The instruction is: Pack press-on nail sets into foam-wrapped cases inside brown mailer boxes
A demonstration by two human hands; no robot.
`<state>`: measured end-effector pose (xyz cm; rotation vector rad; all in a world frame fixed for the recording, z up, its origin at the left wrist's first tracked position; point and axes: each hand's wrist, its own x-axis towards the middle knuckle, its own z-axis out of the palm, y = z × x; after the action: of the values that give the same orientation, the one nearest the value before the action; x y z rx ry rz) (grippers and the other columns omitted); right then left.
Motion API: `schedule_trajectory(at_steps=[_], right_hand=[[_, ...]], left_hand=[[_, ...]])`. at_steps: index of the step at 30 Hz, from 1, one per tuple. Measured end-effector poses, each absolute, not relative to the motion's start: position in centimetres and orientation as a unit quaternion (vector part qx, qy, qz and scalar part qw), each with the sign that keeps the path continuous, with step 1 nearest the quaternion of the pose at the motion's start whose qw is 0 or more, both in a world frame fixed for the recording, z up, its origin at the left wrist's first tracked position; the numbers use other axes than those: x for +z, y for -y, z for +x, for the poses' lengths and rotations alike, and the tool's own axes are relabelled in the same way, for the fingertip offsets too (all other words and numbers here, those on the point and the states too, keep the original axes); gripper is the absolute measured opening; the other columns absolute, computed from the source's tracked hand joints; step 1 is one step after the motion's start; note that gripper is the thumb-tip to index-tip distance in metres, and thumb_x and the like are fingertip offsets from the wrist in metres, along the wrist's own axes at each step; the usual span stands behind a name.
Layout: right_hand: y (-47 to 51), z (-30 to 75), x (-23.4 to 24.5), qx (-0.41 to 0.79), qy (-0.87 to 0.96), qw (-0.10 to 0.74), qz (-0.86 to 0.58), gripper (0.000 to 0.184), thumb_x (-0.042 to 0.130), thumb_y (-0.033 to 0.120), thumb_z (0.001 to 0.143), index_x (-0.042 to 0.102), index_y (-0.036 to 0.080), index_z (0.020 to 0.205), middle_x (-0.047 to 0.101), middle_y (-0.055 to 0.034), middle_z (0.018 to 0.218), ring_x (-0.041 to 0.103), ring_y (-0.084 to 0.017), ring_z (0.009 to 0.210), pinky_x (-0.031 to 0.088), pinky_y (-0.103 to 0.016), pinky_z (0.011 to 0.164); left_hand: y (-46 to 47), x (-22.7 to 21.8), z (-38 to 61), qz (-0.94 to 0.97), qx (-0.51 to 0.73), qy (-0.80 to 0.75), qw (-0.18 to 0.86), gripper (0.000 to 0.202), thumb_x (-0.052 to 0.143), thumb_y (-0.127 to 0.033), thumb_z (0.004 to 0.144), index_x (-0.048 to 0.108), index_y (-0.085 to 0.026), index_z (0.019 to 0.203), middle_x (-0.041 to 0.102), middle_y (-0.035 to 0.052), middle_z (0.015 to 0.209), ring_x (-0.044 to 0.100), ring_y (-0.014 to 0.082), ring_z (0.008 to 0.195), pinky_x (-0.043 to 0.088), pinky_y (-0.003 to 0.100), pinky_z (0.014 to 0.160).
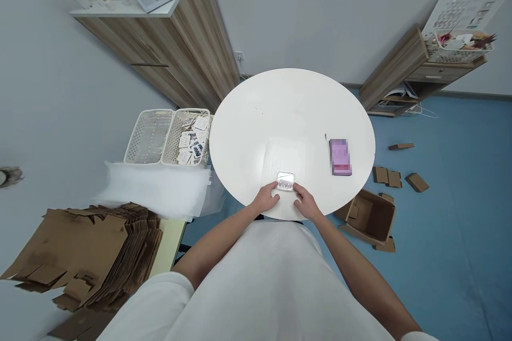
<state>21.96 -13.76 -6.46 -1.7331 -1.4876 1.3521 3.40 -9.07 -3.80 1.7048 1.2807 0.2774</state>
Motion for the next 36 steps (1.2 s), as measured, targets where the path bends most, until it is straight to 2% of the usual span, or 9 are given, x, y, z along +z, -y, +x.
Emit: schedule_trajectory(at_steps=[6,10,13,19,24,28,32,36], right_hand=[[14.0,21.5,-6.5,0.365,0.63,0.159,-0.667,0.058,0.045,0.018,0.072,0.033,0.022,0.128,0.034,-0.0075,0.133,0.034,-0.022,0.121,0.033,-0.042,0.098],[12.7,21.4,-5.9,0.27,0.695,0.099,-0.659,0.06,0.057,0.024,0.07,0.034,0.026,0.126,0.027,-0.0086,0.137,0.028,-0.028,0.123,0.032,-0.046,0.094],[11.3,21.6,-5.7,0.254,0.742,0.059,-0.618,0.057,0.06,0.021,0.069,0.039,0.026,0.122,0.028,-0.0076,0.137,0.028,-0.028,0.123,0.032,-0.046,0.093],[9.7,22.2,-6.3,0.266,0.776,0.033,-0.57,0.041,0.057,0.019,0.073,0.046,0.021,0.112,0.035,-0.0107,0.134,0.046,-0.028,0.108,0.035,-0.045,0.089],[9.7,22.3,-7.0,0.258,0.794,-0.005,-0.55,0.027,0.043,0.02,0.081,0.048,0.019,0.107,0.03,-0.0098,0.137,0.05,-0.027,0.102,0.039,-0.044,0.085],[9.9,22.1,-7.4,0.252,0.792,0.012,-0.557,0.024,0.038,0.017,0.08,0.051,0.017,0.1,0.033,-0.0116,0.136,0.053,-0.025,0.096,0.041,-0.041,0.082],[9.7,22.1,-7.4,0.204,0.812,0.013,-0.547,0.023,0.041,0.018,0.078,0.052,0.015,0.098,0.038,-0.0138,0.132,0.056,-0.023,0.086,0.044,-0.036,0.072],[9.9,22.4,-6.6,0.133,0.846,-0.006,-0.517,0.022,0.038,0.02,0.08,0.05,0.013,0.098,0.042,-0.0163,0.127,0.056,-0.021,0.083,0.044,-0.033,0.067]], left_hand=[[9.3,-5.0,3.2,0.755,0.083,-0.527,0.382,0.046,0.046,-0.017,0.072,0.045,-0.016,0.118,0.05,0.009,0.119,0.044,0.0231,0.111,0.036,0.039,0.094],[8.2,-5.3,3.1,0.801,0.062,-0.492,0.336,0.057,0.054,-0.024,0.069,0.036,-0.021,0.124,0.033,0.0081,0.134,0.033,0.0256,0.12,0.033,0.042,0.095],[7.4,-5.7,3.0,0.83,0.037,-0.448,0.331,0.066,0.06,-0.024,0.065,0.034,-0.025,0.124,0.025,0.006,0.139,0.03,0.0262,0.122,0.03,0.042,0.098],[6.9,-6.1,2.9,0.849,0.024,-0.416,0.324,0.065,0.061,-0.023,0.065,0.035,-0.022,0.124,0.026,0.0079,0.139,0.032,0.0268,0.12,0.031,0.04,0.095],[6.9,-6.3,2.8,0.85,0.027,-0.412,0.327,0.066,0.061,-0.023,0.065,0.034,-0.024,0.125,0.024,0.007,0.139,0.033,0.0266,0.119,0.03,0.04,0.095],[6.8,-6.4,2.8,0.852,0.035,-0.412,0.32,0.064,0.061,-0.025,0.066,0.034,-0.023,0.124,0.027,0.008,0.138,0.034,0.0273,0.118,0.03,0.039,0.094],[6.7,-6.3,3.1,0.879,0.039,-0.398,0.26,0.06,0.058,-0.029,0.069,0.034,-0.02,0.124,0.032,0.0114,0.134,0.036,0.0284,0.116,0.03,0.039,0.092],[6.5,-6.1,3.2,0.909,0.012,-0.373,0.185,0.046,0.046,-0.026,0.079,0.034,-0.017,0.123,0.045,0.012,0.121,0.043,0.0251,0.107,0.034,0.038,0.085]])
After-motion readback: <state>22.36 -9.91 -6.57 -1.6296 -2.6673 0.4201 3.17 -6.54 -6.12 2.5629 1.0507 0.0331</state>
